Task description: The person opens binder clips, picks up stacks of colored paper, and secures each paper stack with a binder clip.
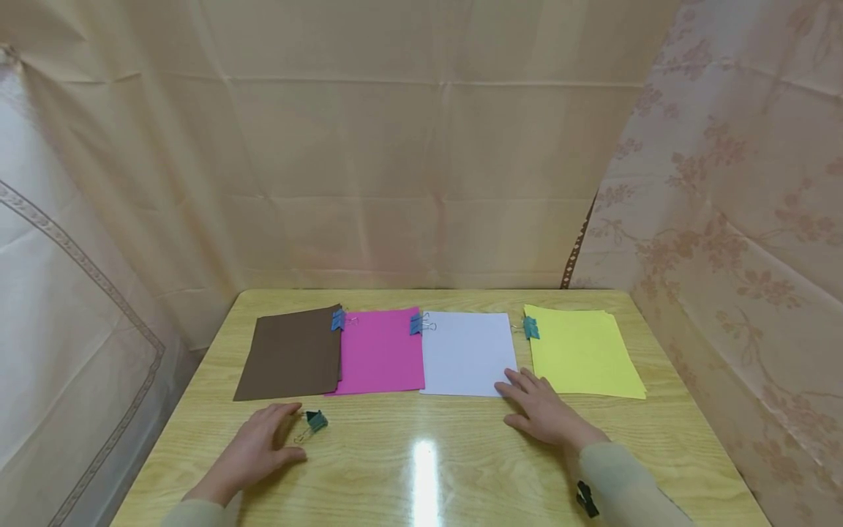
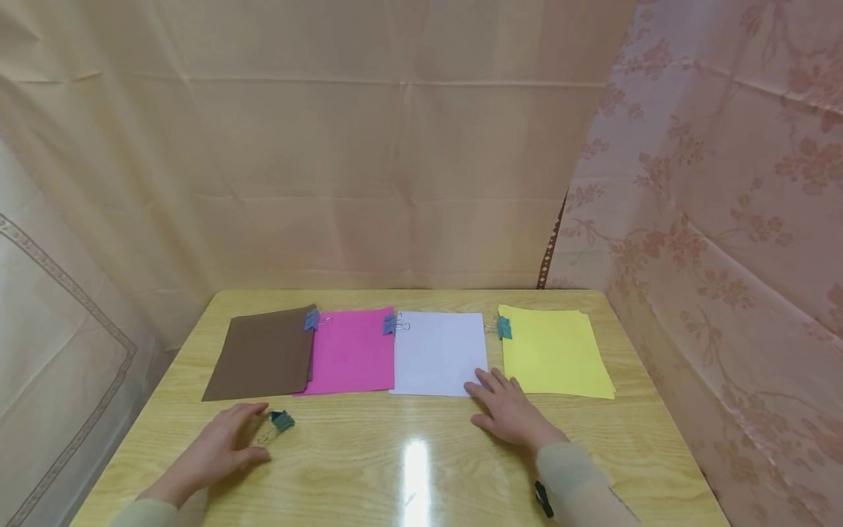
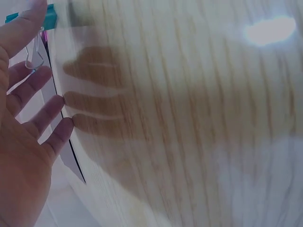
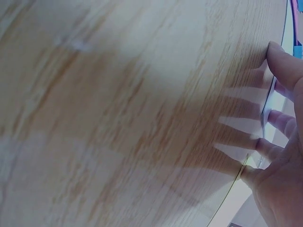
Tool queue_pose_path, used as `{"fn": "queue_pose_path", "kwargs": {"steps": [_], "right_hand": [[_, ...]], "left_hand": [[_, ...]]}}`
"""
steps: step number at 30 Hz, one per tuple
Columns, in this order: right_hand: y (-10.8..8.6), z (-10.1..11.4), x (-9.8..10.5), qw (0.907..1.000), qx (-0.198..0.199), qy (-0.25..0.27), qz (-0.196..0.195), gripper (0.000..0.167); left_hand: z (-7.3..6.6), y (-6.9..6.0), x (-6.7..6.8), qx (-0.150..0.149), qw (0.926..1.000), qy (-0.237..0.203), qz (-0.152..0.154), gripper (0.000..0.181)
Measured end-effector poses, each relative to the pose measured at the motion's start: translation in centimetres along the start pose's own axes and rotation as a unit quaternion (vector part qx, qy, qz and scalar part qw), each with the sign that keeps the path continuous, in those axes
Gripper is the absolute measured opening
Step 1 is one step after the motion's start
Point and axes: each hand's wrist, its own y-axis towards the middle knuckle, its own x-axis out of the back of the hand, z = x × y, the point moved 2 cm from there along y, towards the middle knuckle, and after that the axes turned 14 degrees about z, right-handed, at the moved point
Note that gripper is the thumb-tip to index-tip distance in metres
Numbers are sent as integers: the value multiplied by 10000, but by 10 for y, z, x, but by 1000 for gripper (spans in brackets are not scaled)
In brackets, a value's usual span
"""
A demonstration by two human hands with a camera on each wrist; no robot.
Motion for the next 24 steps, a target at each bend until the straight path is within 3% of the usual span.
{"fn": "queue_pose_path", "kwargs": {"steps": [13, 24], "right_hand": [[1, 0, -1, 10000, 47, 70, -13, 58], [0, 1, -1, 9999, 49, 94, -52, 57]], "left_hand": [[-6, 2, -4, 249, 9995, 181, -92, 72], [-5, 3, -7, 428, 9986, 305, 16, 73]]}}
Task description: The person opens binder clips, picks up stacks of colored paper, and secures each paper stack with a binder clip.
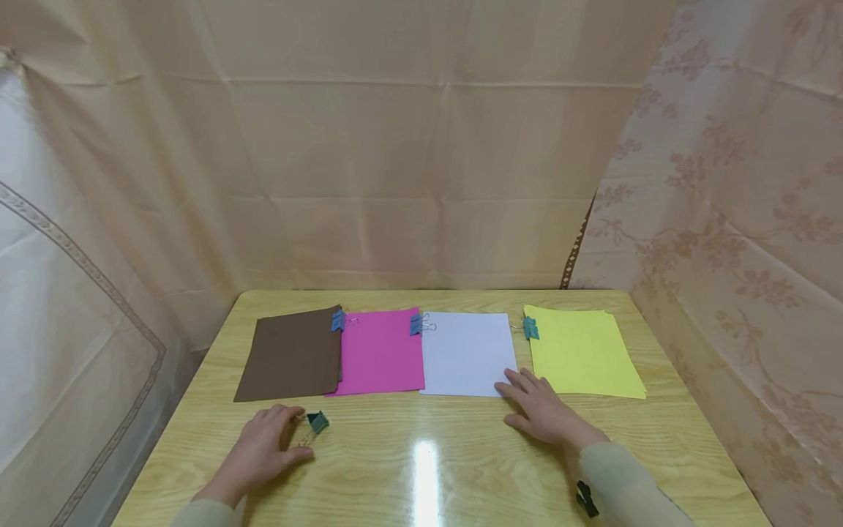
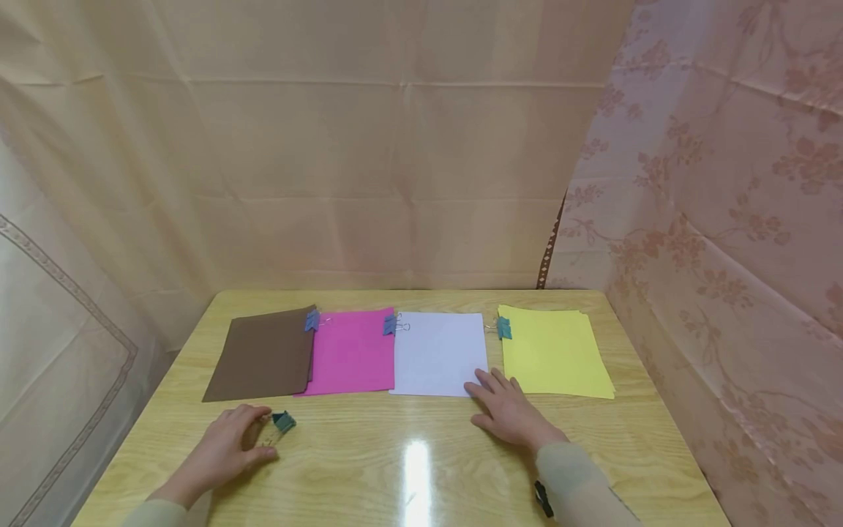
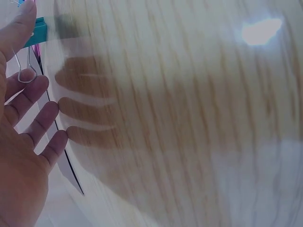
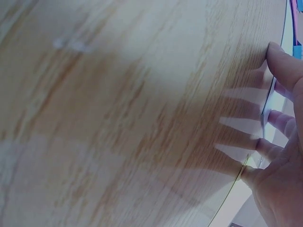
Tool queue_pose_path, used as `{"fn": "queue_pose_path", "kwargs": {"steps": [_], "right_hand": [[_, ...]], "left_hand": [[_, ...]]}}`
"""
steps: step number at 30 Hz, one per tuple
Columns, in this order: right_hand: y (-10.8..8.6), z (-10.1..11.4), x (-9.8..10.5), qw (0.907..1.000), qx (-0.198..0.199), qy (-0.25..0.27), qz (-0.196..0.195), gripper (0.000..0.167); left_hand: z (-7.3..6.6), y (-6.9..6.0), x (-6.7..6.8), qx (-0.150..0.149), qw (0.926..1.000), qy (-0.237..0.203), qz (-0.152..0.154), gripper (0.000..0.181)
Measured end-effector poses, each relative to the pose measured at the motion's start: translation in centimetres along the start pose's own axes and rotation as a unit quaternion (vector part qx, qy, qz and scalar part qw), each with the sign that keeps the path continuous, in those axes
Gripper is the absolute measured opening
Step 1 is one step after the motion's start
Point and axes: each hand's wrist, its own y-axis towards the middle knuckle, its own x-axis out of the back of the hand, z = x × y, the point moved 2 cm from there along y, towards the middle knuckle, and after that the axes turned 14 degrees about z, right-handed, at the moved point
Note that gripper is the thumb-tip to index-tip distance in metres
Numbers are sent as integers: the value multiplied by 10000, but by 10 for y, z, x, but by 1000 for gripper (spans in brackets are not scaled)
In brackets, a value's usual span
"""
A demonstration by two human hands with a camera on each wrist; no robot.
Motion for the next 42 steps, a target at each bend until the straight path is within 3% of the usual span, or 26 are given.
{"fn": "queue_pose_path", "kwargs": {"steps": [10, 23, 30, 42], "right_hand": [[-1, 0, 1, 10000, 22, 44, -1, 57], [-2, 1, 2, 10000, 36, 18, -14, 57], [-2, 2, 3, 10000, 14, 63, -9, 57], [-3, 1, 2, 10000, 32, 72, -17, 57]], "left_hand": [[-2, -1, 0, 75, 9999, -5, 86, 61], [-2, -1, 0, 267, 9989, -379, 116, 54], [-4, -1, 0, -5, 9996, -163, -221, 39], [-8, -2, 0, -258, 9981, -32, -561, 31]]}}
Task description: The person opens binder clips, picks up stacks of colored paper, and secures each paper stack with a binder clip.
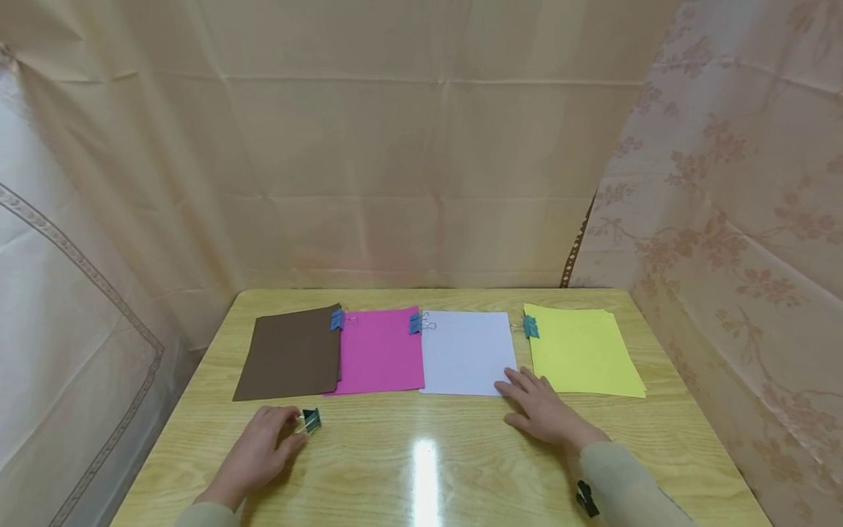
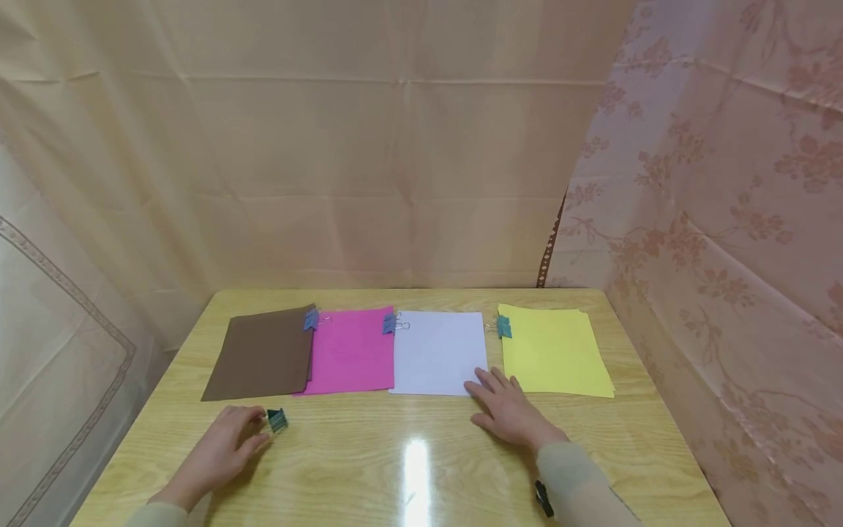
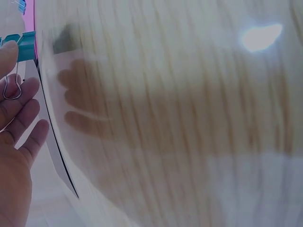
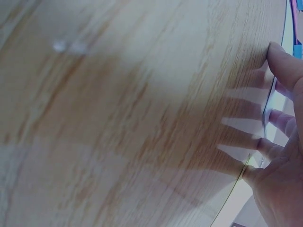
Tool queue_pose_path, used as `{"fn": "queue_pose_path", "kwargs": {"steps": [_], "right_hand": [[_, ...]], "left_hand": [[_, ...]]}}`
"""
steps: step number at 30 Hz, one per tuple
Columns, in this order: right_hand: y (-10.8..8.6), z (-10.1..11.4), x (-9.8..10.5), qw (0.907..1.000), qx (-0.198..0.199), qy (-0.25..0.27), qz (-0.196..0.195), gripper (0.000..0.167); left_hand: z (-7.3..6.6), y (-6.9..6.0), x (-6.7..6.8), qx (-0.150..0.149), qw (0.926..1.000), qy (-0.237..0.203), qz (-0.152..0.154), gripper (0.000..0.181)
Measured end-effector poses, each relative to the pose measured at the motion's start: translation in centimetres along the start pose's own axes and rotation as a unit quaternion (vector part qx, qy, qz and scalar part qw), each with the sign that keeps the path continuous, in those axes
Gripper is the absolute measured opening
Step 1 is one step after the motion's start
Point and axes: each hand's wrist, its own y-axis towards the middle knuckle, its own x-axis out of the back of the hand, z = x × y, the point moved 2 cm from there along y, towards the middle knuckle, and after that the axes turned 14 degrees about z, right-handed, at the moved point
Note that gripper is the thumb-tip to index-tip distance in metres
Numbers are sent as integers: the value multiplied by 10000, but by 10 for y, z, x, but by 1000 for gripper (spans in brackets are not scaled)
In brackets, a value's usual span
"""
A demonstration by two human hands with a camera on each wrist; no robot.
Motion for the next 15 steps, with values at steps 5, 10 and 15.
{"fn": "queue_pose_path", "kwargs": {"steps": [5, 10, 15], "right_hand": [[0, 0, -1, 10000, 37, 11, -50, 57], [1, -2, -3, 9997, 155, 34, -164, 57], [2, -5, -3, 9999, 83, 60, -122, 58]], "left_hand": [[-2, 1, 1, -97, 9998, 84, -145, 26], [-4, 1, 1, -304, 9985, 237, -397, 26], [-8, 3, 2, -502, 9960, 396, -618, 26]]}}
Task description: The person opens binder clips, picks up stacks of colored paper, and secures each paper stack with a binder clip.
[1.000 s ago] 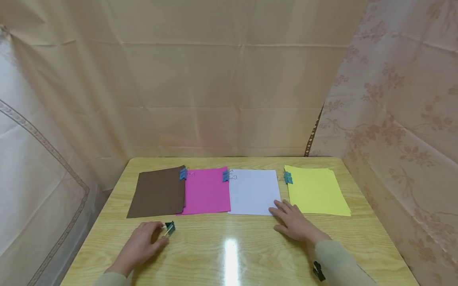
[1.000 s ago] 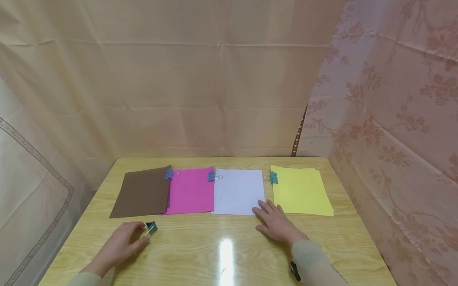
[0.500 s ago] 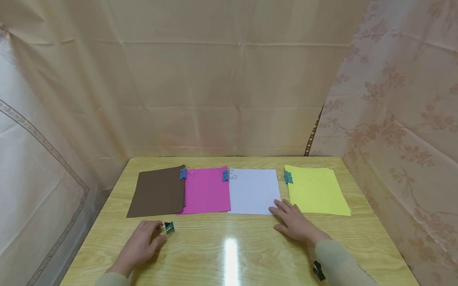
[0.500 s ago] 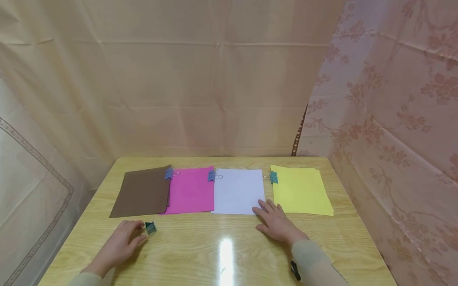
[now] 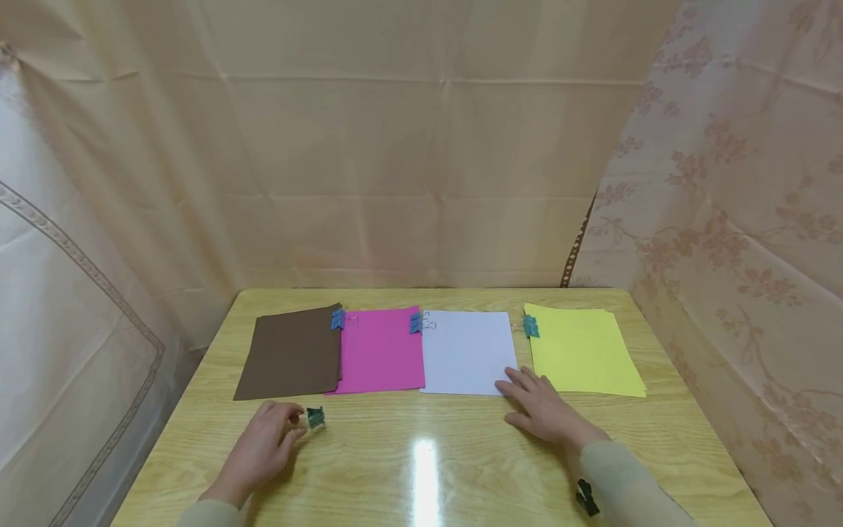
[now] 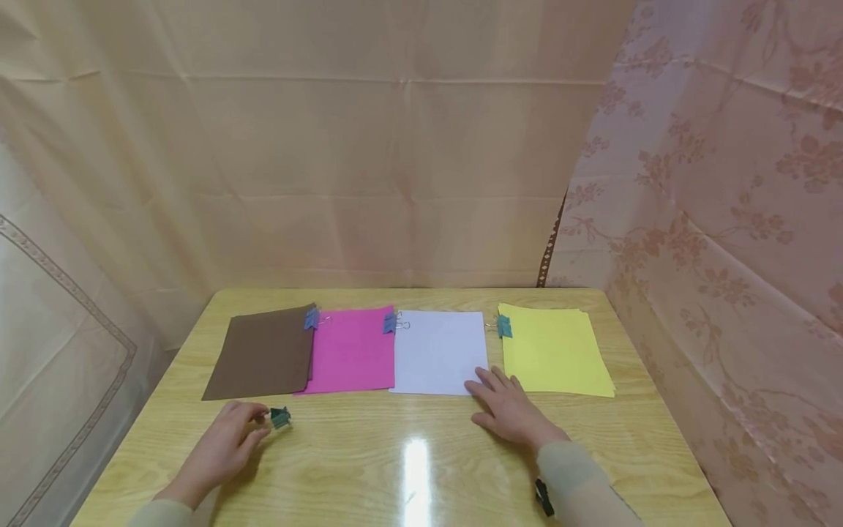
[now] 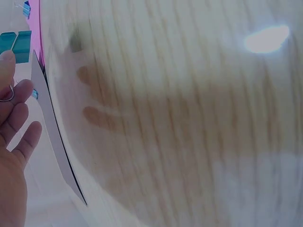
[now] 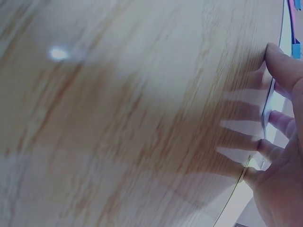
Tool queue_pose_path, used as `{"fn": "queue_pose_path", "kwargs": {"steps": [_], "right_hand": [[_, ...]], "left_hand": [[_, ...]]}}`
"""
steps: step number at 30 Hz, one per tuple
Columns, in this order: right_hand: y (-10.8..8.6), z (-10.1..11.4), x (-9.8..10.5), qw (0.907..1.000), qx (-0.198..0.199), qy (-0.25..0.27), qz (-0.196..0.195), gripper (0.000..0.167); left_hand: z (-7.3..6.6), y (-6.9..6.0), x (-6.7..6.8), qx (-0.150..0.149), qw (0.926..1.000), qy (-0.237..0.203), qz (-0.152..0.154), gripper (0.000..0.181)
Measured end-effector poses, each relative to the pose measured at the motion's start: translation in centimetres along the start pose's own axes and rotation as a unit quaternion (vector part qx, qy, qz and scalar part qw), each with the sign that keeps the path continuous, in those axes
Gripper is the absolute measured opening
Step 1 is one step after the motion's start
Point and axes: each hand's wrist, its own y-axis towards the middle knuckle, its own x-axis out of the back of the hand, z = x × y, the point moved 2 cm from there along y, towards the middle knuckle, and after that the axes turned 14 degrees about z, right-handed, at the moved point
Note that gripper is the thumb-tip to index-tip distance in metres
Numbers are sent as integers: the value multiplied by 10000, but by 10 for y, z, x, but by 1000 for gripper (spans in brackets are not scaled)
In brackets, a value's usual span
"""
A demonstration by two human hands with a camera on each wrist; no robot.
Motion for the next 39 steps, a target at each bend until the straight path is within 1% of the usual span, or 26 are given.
{"fn": "queue_pose_path", "kwargs": {"steps": [5, 9, 12, 15, 18, 22, 26, 30, 33, 37, 39], "right_hand": [[1, 1, 2, 9996, -217, 9, 172, 58], [1, 3, 3, 9995, -284, -45, 157, 57], [2, 4, 6, 9996, -265, -66, -44, 57], [6, 5, 8, 9989, -327, -102, -332, 58], [12, 7, 11, 9971, -532, -45, -548, 59], [21, 8, 15, 9932, -955, 50, -669, 59], [31, 9, 19, 9863, -1500, 312, -617, 61], [42, 8, 21, 9761, -1996, 661, -551, 63], [50, 6, 21, 9660, -2368, 915, -489, 68], [59, 7, 21, 9550, -2758, 991, -456, 76], [63, 11, 22, 9514, -2899, 936, -440, 80]], "left_hand": [[-4, 2, 2, -260, 9992, 115, -278, 27], [-6, 3, 2, -399, 9981, 161, -441, 27], [-7, 4, 2, -470, 9976, 113, -497, 28], [-9, 6, 1, -511, 9974, 64, -512, 28], [-10, 7, 0, -526, 9973, 42, -514, 28], [-13, 9, 0, -525, 9974, 78, -494, 29], [-15, 10, -1, -557, 9971, 161, -488, 29], [-17, 12, -2, -572, 9970, 128, -510, 30], [-19, 13, -4, -521, 9976, 59, -445, 29], [-21, 14, -6, -437, 9984, 28, -353, 27], [-21, 15, -6, -382, 9987, 22, -339, 27]]}}
